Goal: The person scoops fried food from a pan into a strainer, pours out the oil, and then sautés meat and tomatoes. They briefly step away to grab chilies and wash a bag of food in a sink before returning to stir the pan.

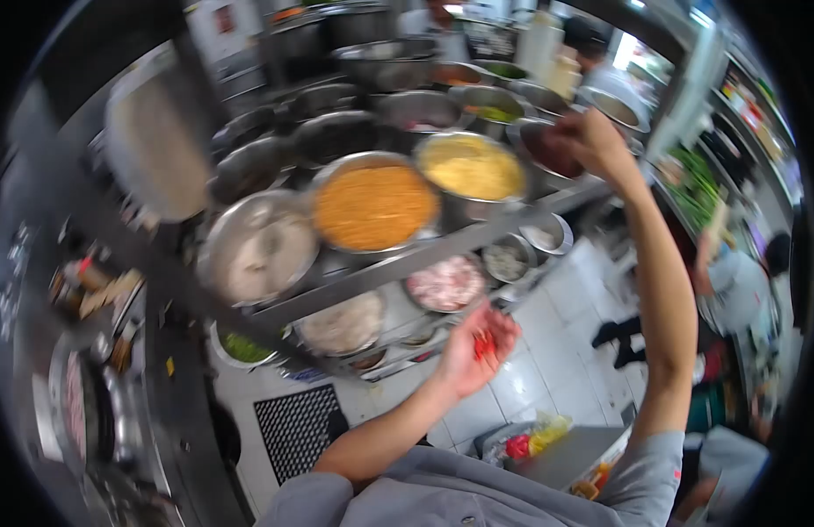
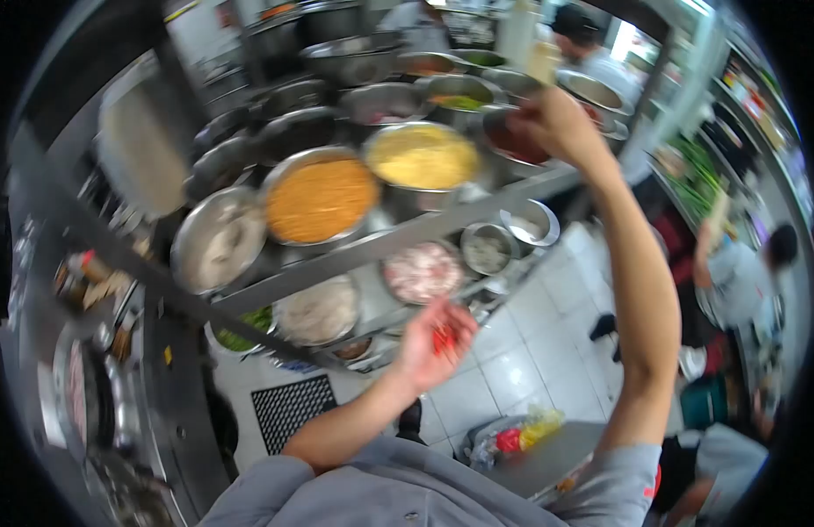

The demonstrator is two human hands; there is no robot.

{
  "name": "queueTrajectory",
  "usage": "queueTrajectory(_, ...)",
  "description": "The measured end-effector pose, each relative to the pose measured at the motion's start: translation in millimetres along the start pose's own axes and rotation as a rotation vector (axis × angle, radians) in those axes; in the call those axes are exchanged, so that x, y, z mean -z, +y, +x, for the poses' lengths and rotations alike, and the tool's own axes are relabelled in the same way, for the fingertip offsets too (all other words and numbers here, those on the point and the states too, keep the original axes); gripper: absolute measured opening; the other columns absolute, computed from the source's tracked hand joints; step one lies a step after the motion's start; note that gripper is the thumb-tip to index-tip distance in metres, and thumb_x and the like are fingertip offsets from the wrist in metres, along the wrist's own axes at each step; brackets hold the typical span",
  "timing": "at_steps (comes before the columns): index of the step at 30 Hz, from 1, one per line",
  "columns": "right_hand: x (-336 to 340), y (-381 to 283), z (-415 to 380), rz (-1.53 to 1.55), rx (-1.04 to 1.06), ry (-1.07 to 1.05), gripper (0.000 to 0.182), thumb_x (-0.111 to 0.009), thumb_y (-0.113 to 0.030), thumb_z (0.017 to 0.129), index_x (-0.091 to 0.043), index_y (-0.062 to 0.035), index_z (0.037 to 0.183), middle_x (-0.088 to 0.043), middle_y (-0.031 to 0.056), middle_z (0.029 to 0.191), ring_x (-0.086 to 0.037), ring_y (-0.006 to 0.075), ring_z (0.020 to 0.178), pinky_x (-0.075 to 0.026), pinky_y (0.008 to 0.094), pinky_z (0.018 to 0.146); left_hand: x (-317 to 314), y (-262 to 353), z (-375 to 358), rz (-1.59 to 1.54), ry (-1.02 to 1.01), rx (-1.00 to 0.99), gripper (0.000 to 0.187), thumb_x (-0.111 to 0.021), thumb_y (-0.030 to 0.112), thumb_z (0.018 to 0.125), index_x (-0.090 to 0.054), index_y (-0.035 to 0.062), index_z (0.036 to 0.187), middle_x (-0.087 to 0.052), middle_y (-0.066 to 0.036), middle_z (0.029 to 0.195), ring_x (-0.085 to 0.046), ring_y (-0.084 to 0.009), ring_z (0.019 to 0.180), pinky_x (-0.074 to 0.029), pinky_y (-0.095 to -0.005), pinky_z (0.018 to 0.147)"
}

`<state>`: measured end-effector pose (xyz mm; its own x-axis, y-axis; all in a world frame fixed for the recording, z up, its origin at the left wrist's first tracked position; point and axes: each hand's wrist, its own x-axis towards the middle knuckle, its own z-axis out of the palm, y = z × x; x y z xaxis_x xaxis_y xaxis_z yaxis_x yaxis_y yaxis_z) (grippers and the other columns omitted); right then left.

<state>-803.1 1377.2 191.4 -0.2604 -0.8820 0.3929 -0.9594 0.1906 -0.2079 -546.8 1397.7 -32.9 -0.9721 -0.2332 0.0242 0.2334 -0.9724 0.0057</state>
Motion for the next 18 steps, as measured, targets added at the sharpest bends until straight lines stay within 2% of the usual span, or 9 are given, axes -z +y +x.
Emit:
queueTrajectory(4,-5.7,-14.3,-14.8,0.140,-0.032,0.314,0.027,-0.061,-0.015,0.086,-0.065,-0.0030,0.110,-0.068,0.0109,0.102,-0.064,0.0175,0.092,-0.048,0.0274,0.084,67.4,10.8,-103.4,-0.110,0.599,-0.026,0.035,-0.055,0.030,0.093,-0.048,0.0063,0.068,-0.045,-0.004,0.064,-0.050,-0.0181,0.064,-0.050,-0.0272,0.067)
queueTrajectory(7,-1.2,-78.6,-82.3,0.542,-0.004,0.533,0.024,-0.054,-0.017,0.094,-0.064,0.0010,0.108,-0.065,0.0071,0.103,-0.059,0.0125,0.093,-0.044,0.0234,0.085,151.9,34.2,-226.4,-0.173,0.683,-0.212,0.030,-0.059,0.026,0.091,-0.050,0.0079,0.069,-0.048,-0.001,0.066,-0.050,-0.0148,0.063,-0.047,-0.0255,0.062)
queueTrajectory(9,-30.8,-58.5,-141.0,0.650,0.072,0.351,0.033,-0.059,-0.031,0.091,-0.056,0.0001,0.080,-0.058,0.0061,0.070,-0.051,0.0119,0.058,-0.045,0.0251,0.056,181.5,52.7,-310.0,-0.233,0.718,-0.422,0.035,-0.057,0.022,0.091,-0.041,0.0118,0.062,-0.038,0.002,0.060,-0.040,-0.0107,0.055,-0.036,-0.0216,0.049)
queueTrajectory(10,-75.5,-58.1,-172.3,1.174,0.203,0.212,0.040,-0.067,-0.037,0.085,-0.054,-0.0011,0.073,-0.058,0.0085,0.066,-0.054,0.0159,0.052,-0.046,0.0294,0.046,189.3,65.7,-347.0,-0.268,0.733,-0.529,0.038,-0.056,0.021,0.091,-0.037,0.0140,0.059,-0.033,0.003,0.057,-0.035,-0.0089,0.052,-0.029,-0.0203,0.044)
queueTrajectory(12,-144.5,-129.1,-188.3,1.299,0.555,-0.359,0.038,-0.062,-0.032,0.088,-0.064,0.0054,0.084,-0.062,0.0126,0.063,-0.058,0.0210,0.050,-0.045,0.0274,0.044,177.3,91.8,-411.8,-0.380,0.782,-0.672,0.044,-0.052,0.024,0.092,-0.031,0.0174,0.054,-0.027,0.005,0.052,-0.029,-0.0068,0.046,-0.021,-0.0196,0.038)
queueTrajectory(13,-202.7,-136.0,-222.5,1.348,0.384,-0.535,0.025,-0.062,-0.018,0.087,-0.067,0.0050,0.096,-0.067,0.0161,0.074,-0.061,0.0193,0.054,-0.047,0.0260,0.049,180.0,104.6,-433.6,-0.378,0.779,-0.697,0.044,-0.052,0.024,0.092,-0.031,0.0174,0.054,-0.027,0.005,0.052,-0.029,-0.0068,0.046,-0.021,-0.0196,0.038)
queueTrajectory(14,-213.6,-201.6,-247.4,1.232,-0.286,-0.785,0.033,-0.065,-0.012,0.083,-0.062,0.0044,0.111,-0.067,0.0104,0.098,-0.058,0.0129,0.089,-0.045,0.0269,0.080,183.7,116.9,-459.8,-0.400,0.725,-0.759,0.046,-0.051,0.026,0.093,-0.030,0.0182,0.053,-0.026,0.005,0.051,-0.027,-0.0071,0.044,-0.019,-0.0206,0.036)
queueTrajectory(17,-390.3,-277.6,-334.9,1.086,-0.698,-0.795,0.024,-0.070,-0.017,0.082,-0.068,0.0030,0.096,-0.067,0.0127,0.071,-0.064,0.0169,0.061,-0.050,0.0266,0.053,185.6,173.5,-508.0,-0.328,0.747,-0.852,0.050,-0.050,0.028,0.093,-0.026,0.0195,0.049,-0.024,0.007,0.046,-0.025,-0.0075,0.038,-0.016,-0.0215,0.032)
queueTrajectory(18,-399.6,-299.0,-344.4,0.927,-0.559,-0.816,0.021,-0.069,-0.012,0.082,-0.067,0.0032,0.097,-0.068,0.0110,0.072,-0.064,0.0150,0.062,-0.051,0.0256,0.056,181.4,197.4,-511.4,-0.278,0.721,-0.800,0.051,-0.051,0.029,0.093,-0.026,0.0194,0.049,-0.023,0.007,0.045,-0.024,-0.0075,0.037,-0.016,-0.0215,0.032)
